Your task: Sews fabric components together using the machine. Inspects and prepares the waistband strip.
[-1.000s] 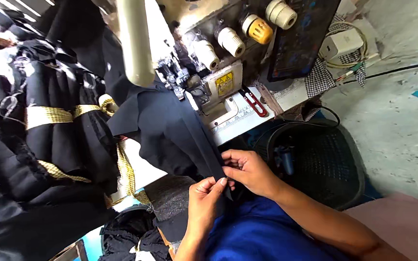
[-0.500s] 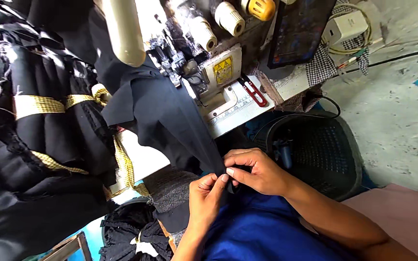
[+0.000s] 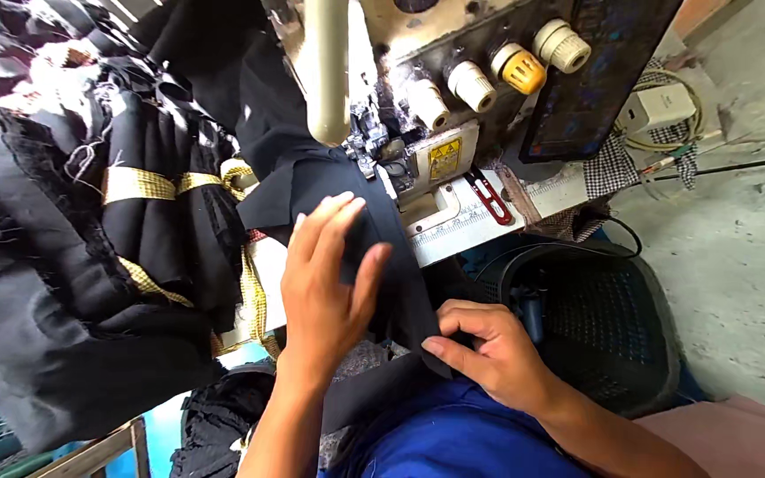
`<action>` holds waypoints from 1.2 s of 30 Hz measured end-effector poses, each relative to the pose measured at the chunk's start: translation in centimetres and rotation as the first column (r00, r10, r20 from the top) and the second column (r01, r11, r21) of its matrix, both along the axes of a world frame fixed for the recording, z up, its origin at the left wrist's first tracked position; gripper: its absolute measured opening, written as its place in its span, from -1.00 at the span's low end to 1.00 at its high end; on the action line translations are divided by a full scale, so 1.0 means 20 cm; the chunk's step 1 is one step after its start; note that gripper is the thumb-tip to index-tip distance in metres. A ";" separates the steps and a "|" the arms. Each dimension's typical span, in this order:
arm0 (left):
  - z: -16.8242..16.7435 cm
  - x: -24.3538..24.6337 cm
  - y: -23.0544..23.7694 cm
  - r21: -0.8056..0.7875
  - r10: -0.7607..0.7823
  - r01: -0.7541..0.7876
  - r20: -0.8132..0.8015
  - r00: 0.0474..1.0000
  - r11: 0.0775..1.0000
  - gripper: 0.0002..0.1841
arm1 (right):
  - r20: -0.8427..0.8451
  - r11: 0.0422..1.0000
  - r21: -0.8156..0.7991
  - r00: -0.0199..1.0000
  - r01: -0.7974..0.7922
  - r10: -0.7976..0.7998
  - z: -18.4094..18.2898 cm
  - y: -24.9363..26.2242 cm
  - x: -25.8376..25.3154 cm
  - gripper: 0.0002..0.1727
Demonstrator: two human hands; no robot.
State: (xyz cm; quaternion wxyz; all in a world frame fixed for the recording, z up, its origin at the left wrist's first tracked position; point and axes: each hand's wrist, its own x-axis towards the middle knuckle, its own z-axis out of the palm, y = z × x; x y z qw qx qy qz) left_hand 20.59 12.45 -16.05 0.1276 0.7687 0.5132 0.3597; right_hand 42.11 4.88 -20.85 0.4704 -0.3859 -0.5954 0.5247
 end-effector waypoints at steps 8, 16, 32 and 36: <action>-0.09 -0.02 0.06 0.053 0.081 -0.078 -0.063 0.995 0.996 -0.65 | 0.052 0.997 -0.057 0.998 0.042 -0.039 -0.08 -0.01 0.03 -0.78; -0.04 -0.10 0.17 -0.006 -0.029 0.028 -0.076 0.997 1.000 -0.70 | 0.034 0.999 -0.027 0.999 0.031 -0.030 -0.08 0.11 0.00 -0.78; 0.03 -0.19 0.53 -0.023 -0.070 0.068 -0.123 0.990 0.997 -0.70 | 0.081 0.996 0.012 0.993 0.088 -0.088 -0.01 0.43 -0.10 -0.79; 0.02 -0.22 0.57 -0.005 -0.063 0.063 -0.139 0.988 0.998 -0.71 | 0.082 0.993 0.020 0.990 0.116 -0.117 0.00 0.49 -0.14 -0.79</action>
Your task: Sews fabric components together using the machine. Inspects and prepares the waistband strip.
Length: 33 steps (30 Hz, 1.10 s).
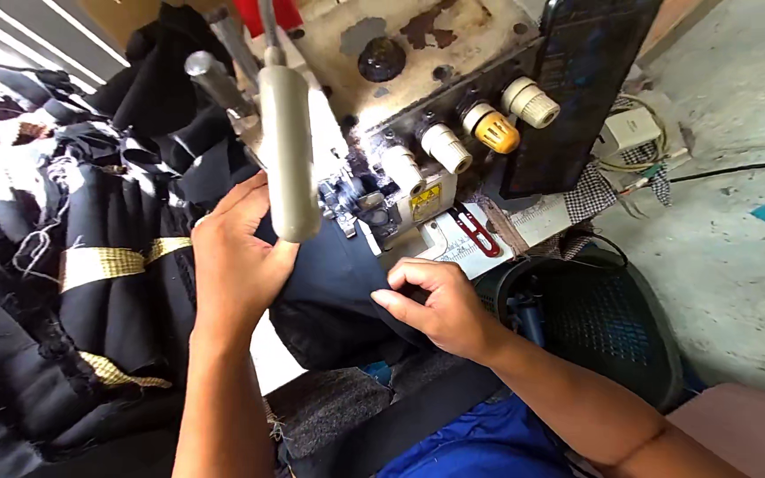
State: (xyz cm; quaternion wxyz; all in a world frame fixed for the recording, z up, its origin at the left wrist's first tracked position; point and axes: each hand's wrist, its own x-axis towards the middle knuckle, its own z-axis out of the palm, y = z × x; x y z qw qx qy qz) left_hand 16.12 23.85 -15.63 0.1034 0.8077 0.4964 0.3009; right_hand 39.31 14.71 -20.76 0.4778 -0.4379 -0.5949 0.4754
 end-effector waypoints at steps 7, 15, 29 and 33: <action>0.00 -0.02 -0.02 0.074 0.135 -0.144 0.113 0.984 0.987 -0.69 | 0.027 0.998 0.031 0.998 0.050 -0.051 -0.03 0.05 -0.04 -0.81; -0.28 0.00 -0.72 -0.455 0.425 -0.182 0.517 0.743 0.872 -0.11 | 0.372 0.991 0.132 0.925 0.024 -0.072 -0.19 -0.33 0.13 -0.77; -0.16 0.10 -0.96 -0.144 0.350 -0.319 0.374 0.859 0.937 -0.66 | 0.485 0.897 0.244 0.847 -0.369 0.216 0.03 -0.74 0.18 -0.80; -0.21 0.27 -0.98 -0.498 0.236 0.059 0.507 0.829 0.865 -0.62 | 0.583 0.853 0.186 0.754 -0.488 0.305 -0.03 -0.77 0.15 -0.81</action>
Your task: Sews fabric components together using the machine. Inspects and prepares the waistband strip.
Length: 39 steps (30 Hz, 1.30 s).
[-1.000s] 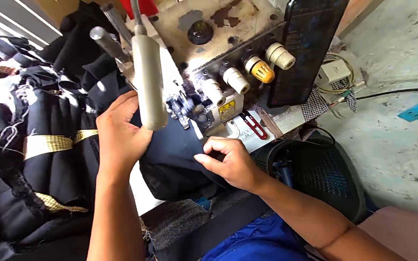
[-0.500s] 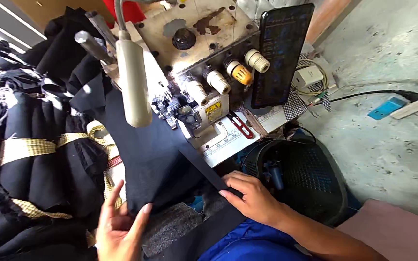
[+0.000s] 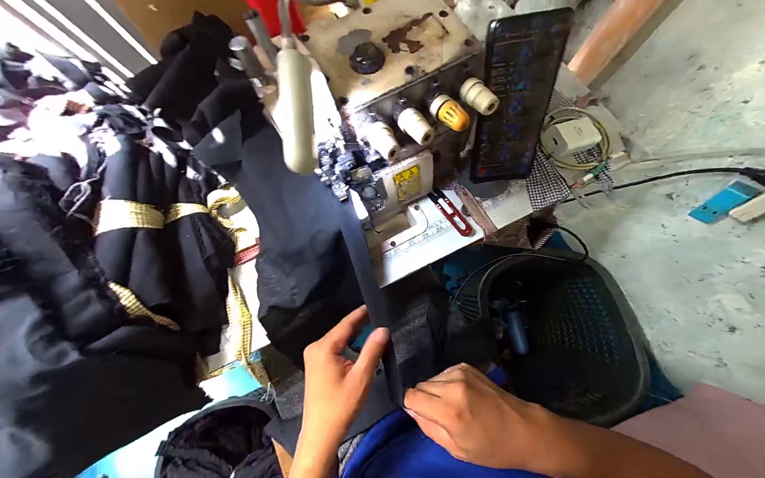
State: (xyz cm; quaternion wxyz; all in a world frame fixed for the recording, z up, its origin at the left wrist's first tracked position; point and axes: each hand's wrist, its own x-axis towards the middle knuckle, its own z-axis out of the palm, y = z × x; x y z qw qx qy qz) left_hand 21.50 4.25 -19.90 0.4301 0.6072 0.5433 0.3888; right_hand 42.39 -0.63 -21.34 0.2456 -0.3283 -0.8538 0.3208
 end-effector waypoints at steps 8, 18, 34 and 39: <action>0.15 -0.01 0.02 -0.292 0.092 0.179 0.718 0.690 0.940 -0.79 | -0.203 0.873 -0.273 0.863 0.404 -0.463 -0.03 0.57 -0.03 -0.59; -0.15 0.07 -0.09 -0.371 0.134 0.063 0.482 0.866 0.927 -0.85 | -0.352 0.760 -0.618 0.794 0.200 -0.495 -0.11 0.40 -0.10 -0.66; -0.17 0.11 -0.14 -0.227 0.082 -0.008 0.317 0.945 0.974 -0.92 | -0.372 0.773 -0.630 0.845 0.074 -0.384 -0.08 0.29 0.04 -0.76; -0.18 0.13 -0.14 -0.191 0.095 -0.043 0.271 0.958 0.981 -0.90 | -0.395 0.807 -0.573 0.814 0.144 -0.426 -0.07 0.28 0.00 -0.70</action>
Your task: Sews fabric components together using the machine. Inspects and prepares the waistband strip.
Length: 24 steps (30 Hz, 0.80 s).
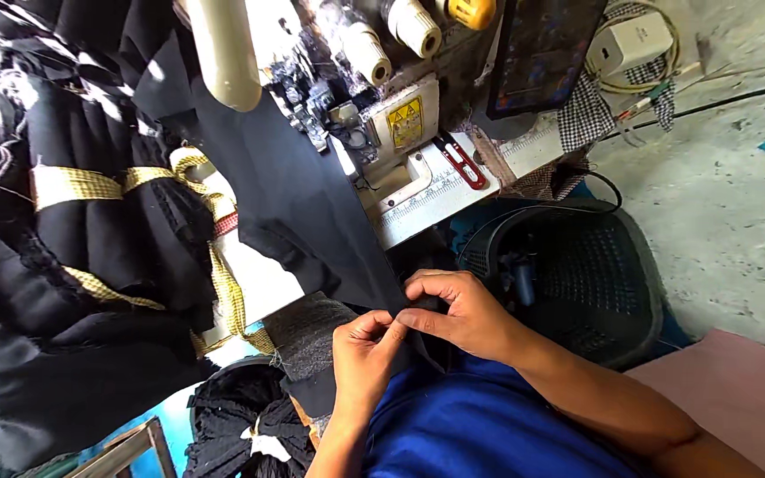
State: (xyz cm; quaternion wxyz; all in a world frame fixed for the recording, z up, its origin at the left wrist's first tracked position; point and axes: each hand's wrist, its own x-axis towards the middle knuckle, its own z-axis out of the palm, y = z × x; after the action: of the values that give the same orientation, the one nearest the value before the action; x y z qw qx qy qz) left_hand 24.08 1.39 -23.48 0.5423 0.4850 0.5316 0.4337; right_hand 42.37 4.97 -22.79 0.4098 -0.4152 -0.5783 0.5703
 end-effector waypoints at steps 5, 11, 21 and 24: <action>0.12 -0.09 0.07 0.097 -0.169 0.231 -0.426 0.889 0.968 -0.78 | 0.056 0.992 0.050 0.992 0.113 -0.115 -0.03 -0.01 -0.03 -0.74; 0.39 -0.16 0.38 0.542 0.154 0.218 -0.559 0.815 0.812 -0.72 | -0.003 0.996 0.072 0.998 0.056 -0.056 -0.02 0.00 -0.01 -0.75; 0.27 -0.15 0.56 0.578 0.334 0.271 -0.726 0.601 0.770 -0.67 | -0.064 0.996 0.047 0.995 0.081 -0.078 -0.03 0.00 0.02 -0.81; 0.28 -0.18 0.62 0.566 0.316 0.282 -0.733 0.603 0.775 -0.67 | -0.073 0.995 0.042 0.993 0.096 -0.092 -0.02 0.06 0.00 -0.82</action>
State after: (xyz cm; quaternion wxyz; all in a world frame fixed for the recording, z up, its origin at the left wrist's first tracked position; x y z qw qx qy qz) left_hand 20.52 13.70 -17.89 0.0463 0.7722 0.5424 0.3278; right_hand 42.34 6.12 -23.17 0.4659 -0.4120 -0.5558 0.5516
